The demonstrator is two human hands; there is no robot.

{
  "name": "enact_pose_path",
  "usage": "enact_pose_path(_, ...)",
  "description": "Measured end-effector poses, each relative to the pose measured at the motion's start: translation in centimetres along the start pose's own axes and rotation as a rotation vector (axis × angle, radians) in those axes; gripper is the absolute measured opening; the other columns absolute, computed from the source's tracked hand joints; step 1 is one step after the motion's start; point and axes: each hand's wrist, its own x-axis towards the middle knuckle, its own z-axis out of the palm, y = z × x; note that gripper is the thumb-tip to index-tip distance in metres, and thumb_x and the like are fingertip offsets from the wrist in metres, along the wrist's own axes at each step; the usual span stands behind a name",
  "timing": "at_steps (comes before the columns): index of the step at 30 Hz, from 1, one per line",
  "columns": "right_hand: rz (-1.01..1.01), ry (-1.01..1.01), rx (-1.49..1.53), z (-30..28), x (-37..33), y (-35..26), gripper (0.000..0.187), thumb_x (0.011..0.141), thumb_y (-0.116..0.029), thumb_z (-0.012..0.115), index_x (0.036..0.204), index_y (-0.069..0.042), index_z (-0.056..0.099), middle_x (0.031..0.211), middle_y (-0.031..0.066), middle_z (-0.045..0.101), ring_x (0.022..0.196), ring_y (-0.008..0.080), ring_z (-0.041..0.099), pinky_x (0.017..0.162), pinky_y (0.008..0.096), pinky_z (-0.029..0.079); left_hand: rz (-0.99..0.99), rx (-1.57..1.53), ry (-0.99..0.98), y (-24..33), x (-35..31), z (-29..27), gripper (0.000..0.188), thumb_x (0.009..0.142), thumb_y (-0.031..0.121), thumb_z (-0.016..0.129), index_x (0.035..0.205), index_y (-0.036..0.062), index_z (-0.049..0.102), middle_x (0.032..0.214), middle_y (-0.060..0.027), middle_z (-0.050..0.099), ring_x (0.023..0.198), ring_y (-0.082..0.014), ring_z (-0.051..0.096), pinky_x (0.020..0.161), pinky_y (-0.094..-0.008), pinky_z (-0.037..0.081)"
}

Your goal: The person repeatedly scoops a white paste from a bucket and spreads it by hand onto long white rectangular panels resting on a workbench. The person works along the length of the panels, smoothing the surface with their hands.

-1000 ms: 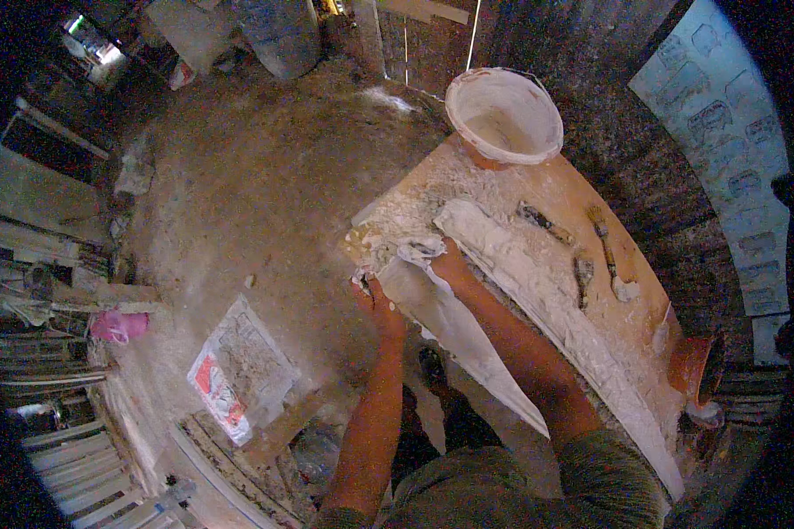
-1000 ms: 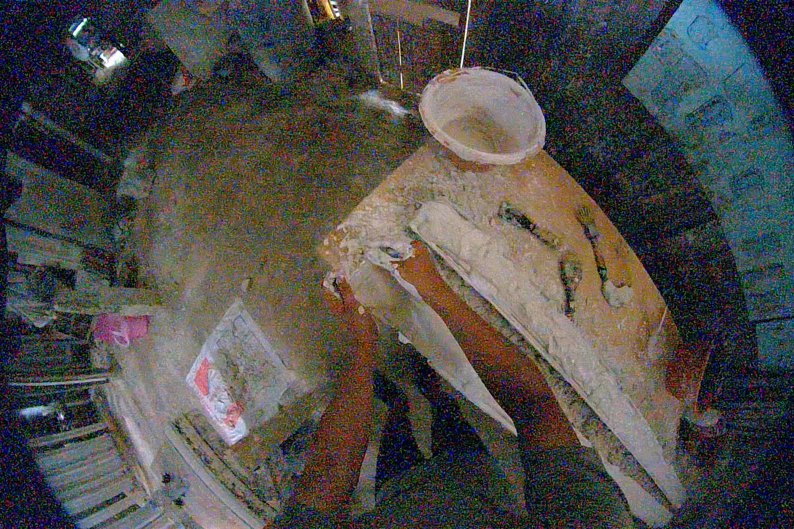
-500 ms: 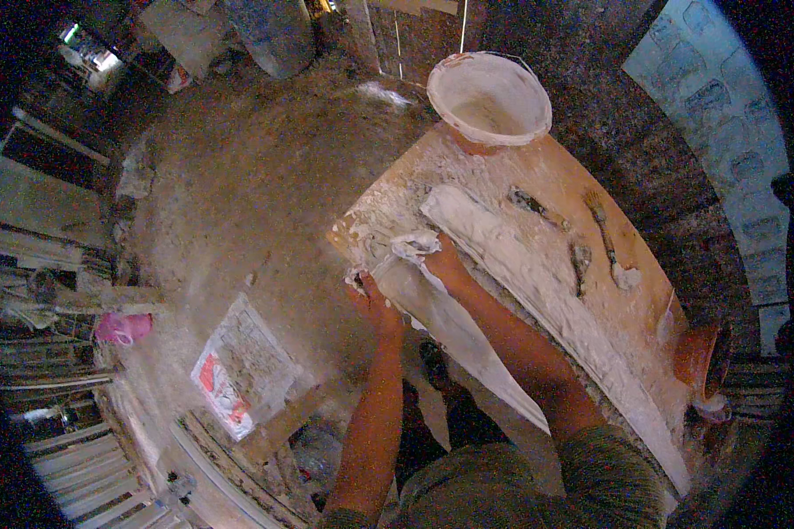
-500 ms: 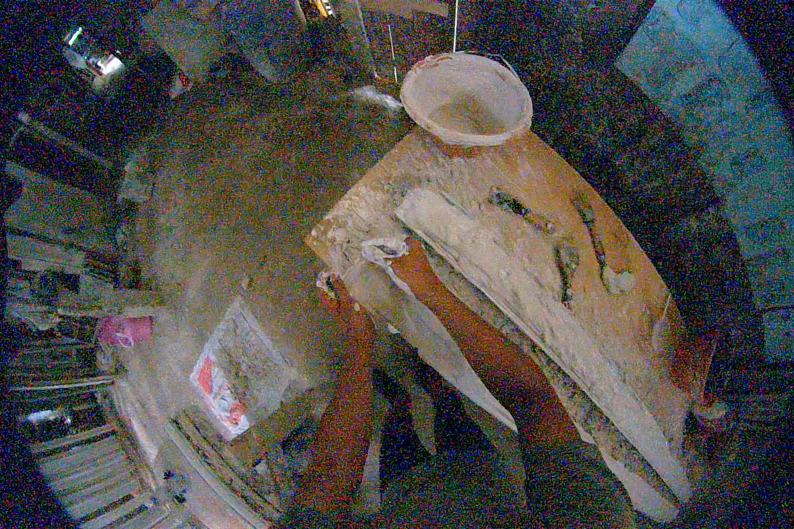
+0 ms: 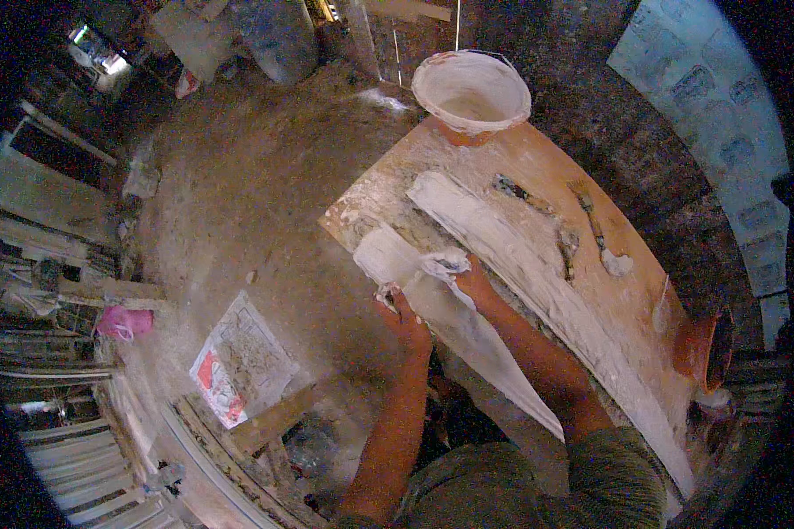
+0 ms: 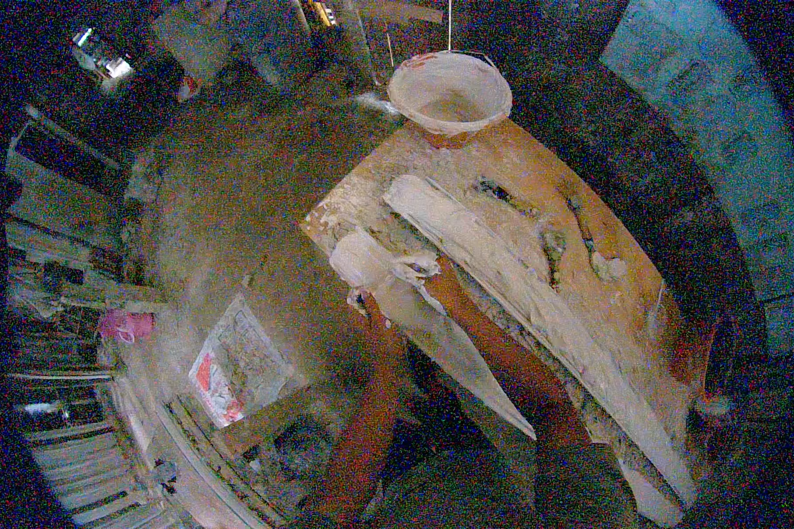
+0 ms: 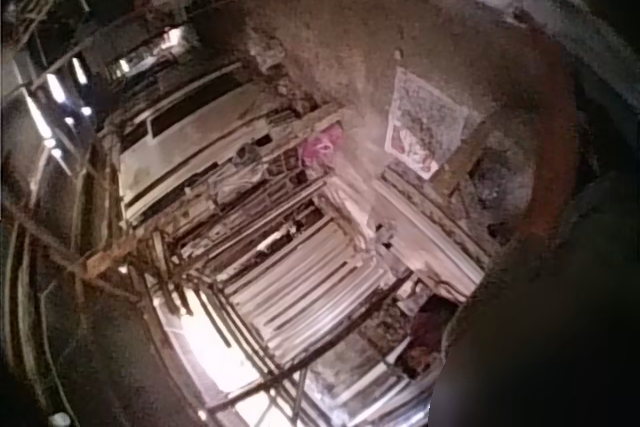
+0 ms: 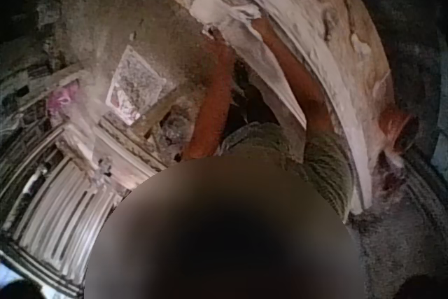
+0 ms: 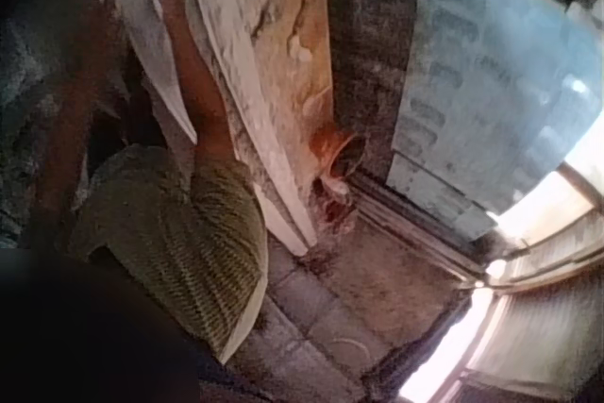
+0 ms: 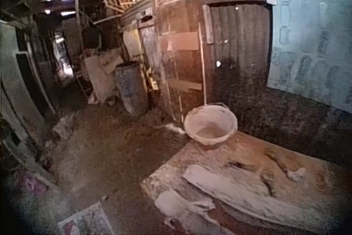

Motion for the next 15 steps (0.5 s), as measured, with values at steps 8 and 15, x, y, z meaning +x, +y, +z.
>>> enact_pose_path(8,-0.114,0.009,0.137,-4.5,-7.2,2.6,0.03,0.091,-0.028,0.077,0.111,-0.006,0.076,0.102,0.0068,0.076,0.09,0.0163,0.069,0.08,0.0349,0.055,0.053,-0.324,0.051,0.4,-9.4,2.3,0.056,0.106,0.028,0.058,0.147,-0.0054,0.037,0.142,-0.0222,0.049,0.129,-0.0302,0.048,0.112,-0.043,0.038)
enact_pose_path(15,-0.266,-0.102,0.205,-9.7,-15.7,4.8,0.032,0.093,-0.03,0.075,0.115,-0.006,0.076,0.106,0.0064,0.076,0.093,0.0162,0.068,0.083,0.0331,0.055,-0.132,-0.364,-0.037,0.5,-18.4,2.5,0.057,0.108,0.031,0.055,0.145,-0.0076,0.036,0.141,-0.0251,0.047,0.128,-0.0316,0.047,0.11,-0.0418,0.039)
